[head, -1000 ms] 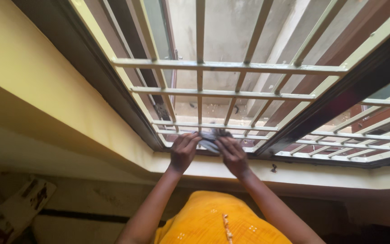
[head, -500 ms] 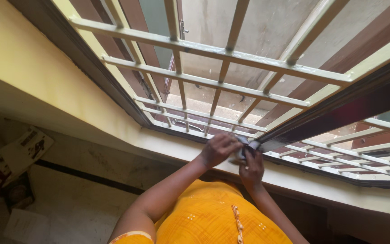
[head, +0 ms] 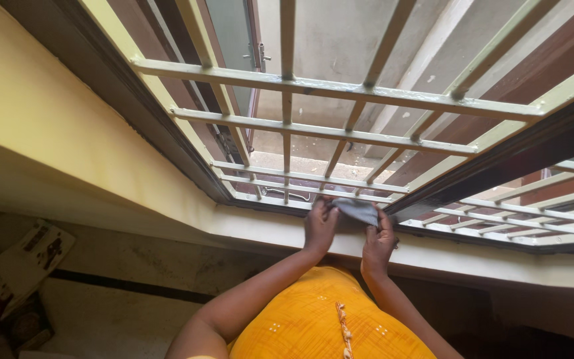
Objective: The person wipes the metal bars of a window grill using a cloth, moving the cloth along individual bars and into the corners of the frame.
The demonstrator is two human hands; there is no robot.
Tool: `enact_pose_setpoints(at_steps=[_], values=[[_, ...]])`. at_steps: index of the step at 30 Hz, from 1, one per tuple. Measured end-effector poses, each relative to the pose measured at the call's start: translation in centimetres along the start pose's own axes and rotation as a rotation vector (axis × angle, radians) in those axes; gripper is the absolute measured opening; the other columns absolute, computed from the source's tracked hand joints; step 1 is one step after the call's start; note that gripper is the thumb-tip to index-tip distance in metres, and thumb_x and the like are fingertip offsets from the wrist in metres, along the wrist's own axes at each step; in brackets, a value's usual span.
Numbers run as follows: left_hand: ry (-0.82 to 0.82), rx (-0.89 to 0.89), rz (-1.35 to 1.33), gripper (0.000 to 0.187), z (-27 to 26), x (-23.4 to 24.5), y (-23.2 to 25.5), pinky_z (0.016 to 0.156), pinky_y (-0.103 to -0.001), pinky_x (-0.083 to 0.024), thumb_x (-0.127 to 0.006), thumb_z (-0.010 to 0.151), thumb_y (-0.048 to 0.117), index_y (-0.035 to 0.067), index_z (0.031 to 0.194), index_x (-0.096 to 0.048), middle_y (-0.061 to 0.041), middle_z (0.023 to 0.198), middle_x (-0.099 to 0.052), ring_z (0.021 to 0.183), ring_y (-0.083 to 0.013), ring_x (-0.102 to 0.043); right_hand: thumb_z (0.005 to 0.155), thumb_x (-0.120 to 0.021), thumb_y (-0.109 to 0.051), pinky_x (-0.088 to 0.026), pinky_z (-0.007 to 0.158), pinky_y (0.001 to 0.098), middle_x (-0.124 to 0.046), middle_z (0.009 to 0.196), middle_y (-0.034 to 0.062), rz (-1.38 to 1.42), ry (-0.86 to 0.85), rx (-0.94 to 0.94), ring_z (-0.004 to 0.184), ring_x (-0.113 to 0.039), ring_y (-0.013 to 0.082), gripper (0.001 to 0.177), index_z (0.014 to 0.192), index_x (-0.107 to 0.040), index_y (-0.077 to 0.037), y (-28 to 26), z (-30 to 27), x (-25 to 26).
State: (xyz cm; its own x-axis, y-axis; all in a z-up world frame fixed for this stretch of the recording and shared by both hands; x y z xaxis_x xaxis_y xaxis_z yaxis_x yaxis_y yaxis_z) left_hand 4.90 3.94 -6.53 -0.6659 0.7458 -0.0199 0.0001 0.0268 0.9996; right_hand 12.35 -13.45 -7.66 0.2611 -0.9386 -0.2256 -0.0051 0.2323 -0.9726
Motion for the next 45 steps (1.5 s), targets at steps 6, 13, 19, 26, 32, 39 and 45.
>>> enact_pose_setpoints(at_steps=[6,13,19,26,32,39,45], values=[[-0.379,-0.085,-0.22,0.068,-1.9,-3.3,3.6,0.111,-0.038,-0.042,-0.048,0.103,0.02,0.006,0.162,-0.017,-0.023,0.147,-0.055,0.136,-0.0308,-0.055,0.1,-0.053,-0.007,-0.044,0.108,0.0309,-0.053,0.143,0.0144,0.057,-0.108,-0.103,0.128,-0.055,0.0204,0.072,0.163,-0.019,-0.006,-1.0,-1.0,-5.2],[-0.477,-0.209,0.155,0.07,-0.4,-3.1,2.6,0.112,-0.042,-0.043,-0.05,0.107,0.041,0.003,0.16,-0.027,-0.027,0.151,-0.049,0.139,-0.0384,-0.051,0.104,-0.052,-0.019,-0.044,0.109,0.0353,-0.072,0.121,0.0139,-0.451,-0.177,0.124,0.113,-0.068,0.0222,0.062,0.156,-0.027,0.003,5.1,0.7,-3.0],[-0.514,0.03,0.141,0.077,1.8,-2.7,-3.8,0.107,-0.044,-0.047,-0.046,0.1,0.055,0.005,0.157,-0.035,-0.025,0.14,-0.062,0.131,-0.0394,-0.061,0.098,-0.058,-0.021,-0.054,0.089,0.0414,-0.073,0.109,0.0187,-0.538,-0.213,-0.013,0.102,-0.069,0.0299,0.037,0.127,-0.061,0.002,7.7,2.2,-3.2],[-0.515,-0.16,0.316,0.077,-0.8,-2.5,-1.8,0.112,-0.046,-0.041,-0.052,0.101,0.051,0.002,0.156,-0.031,-0.027,0.152,-0.046,0.135,-0.0401,-0.052,0.095,-0.063,-0.021,-0.052,0.088,0.0398,-0.071,0.111,0.023,-0.629,-0.275,0.061,0.107,-0.068,0.0324,0.039,0.124,-0.06,0.005,6.8,-0.8,-1.8],[-0.511,-0.275,0.18,0.062,0.4,-3.9,2.8,0.11,-0.046,-0.045,-0.055,0.102,0.052,0.004,0.14,-0.053,-0.024,0.135,-0.057,0.127,-0.0373,-0.058,0.101,-0.058,-0.019,-0.051,0.076,0.0401,-0.069,0.091,0.0222,-0.502,-0.327,-0.022,0.082,-0.063,0.0323,0.026,0.109,-0.067,0.004,7.4,3.7,-0.9],[-0.594,-0.127,0.428,0.05,2.6,-4.2,-4.8,0.11,-0.047,-0.043,-0.051,0.106,0.048,0.009,0.136,-0.062,-0.021,0.137,-0.059,0.129,-0.0401,-0.056,0.088,-0.057,-0.012,-0.05,0.085,0.054,-0.068,0.103,0.025,-1.017,-0.274,0.198,0.101,-0.062,0.0461,0.025,0.108,-0.065,0.0,6.0,3.7,-2.8],[-0.565,-0.15,0.413,0.064,-0.5,-0.5,-3.8,0.114,-0.047,-0.038,-0.055,0.105,0.042,0.008,0.156,-0.036,-0.024,0.158,-0.045,0.143,-0.0433,-0.046,0.089,-0.064,-0.014,-0.048,0.097,0.0504,-0.066,0.114,0.0211,-1.144,-0.396,0.207,0.115,-0.059,0.0423,0.023,0.11,-0.068,-0.006,4.8,-1.5,-2.9]])
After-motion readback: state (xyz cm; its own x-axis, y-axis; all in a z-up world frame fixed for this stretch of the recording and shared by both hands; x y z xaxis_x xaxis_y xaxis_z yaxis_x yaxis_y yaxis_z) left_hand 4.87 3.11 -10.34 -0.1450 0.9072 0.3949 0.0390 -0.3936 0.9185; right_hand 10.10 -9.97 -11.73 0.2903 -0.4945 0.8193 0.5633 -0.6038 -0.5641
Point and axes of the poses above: each hand's wrist, its own z-axis towards the middle knuckle, its own x-axis out of the back of the hand, y = z × x, the point moved 9 cm from there along z, towards the middle knuckle
